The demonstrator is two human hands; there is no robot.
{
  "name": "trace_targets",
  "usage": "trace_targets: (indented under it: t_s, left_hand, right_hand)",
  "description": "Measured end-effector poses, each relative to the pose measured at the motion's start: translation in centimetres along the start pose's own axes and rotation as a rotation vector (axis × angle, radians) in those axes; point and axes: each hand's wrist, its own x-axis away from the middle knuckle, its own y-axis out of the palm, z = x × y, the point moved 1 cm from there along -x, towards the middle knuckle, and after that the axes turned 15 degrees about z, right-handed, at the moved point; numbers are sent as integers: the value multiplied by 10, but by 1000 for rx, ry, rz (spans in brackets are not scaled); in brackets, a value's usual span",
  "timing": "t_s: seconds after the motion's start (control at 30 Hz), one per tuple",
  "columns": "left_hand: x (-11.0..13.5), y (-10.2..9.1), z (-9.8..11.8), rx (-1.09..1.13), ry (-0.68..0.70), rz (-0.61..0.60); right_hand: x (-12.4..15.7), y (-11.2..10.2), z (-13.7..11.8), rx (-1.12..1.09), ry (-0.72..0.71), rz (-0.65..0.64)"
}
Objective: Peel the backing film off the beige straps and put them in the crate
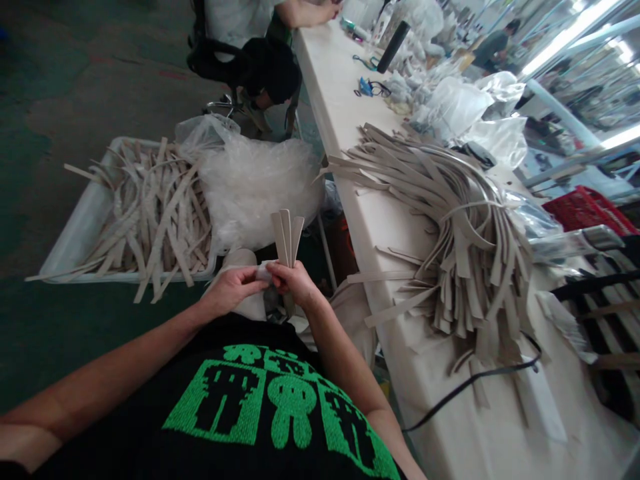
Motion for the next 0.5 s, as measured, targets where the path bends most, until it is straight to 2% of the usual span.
trace_targets:
  t_s: [0.13, 0.27, 0.37, 0.5]
  left_hand:
    - [6, 6, -10, 166, -209, -31]
    - [16, 4, -16, 273, -334, -43]
    - [23, 4, -20, 342, -396, -55]
    - [24, 5, -29, 329, -463, -184]
  right_hand:
    - [-4, -2, 1, 22, -20, 114]
    - [-9, -5, 3, -15, -12, 184]
    - [-9, -5, 3, -17, -31, 186]
    - [-6, -1, 3, 34, -69, 139]
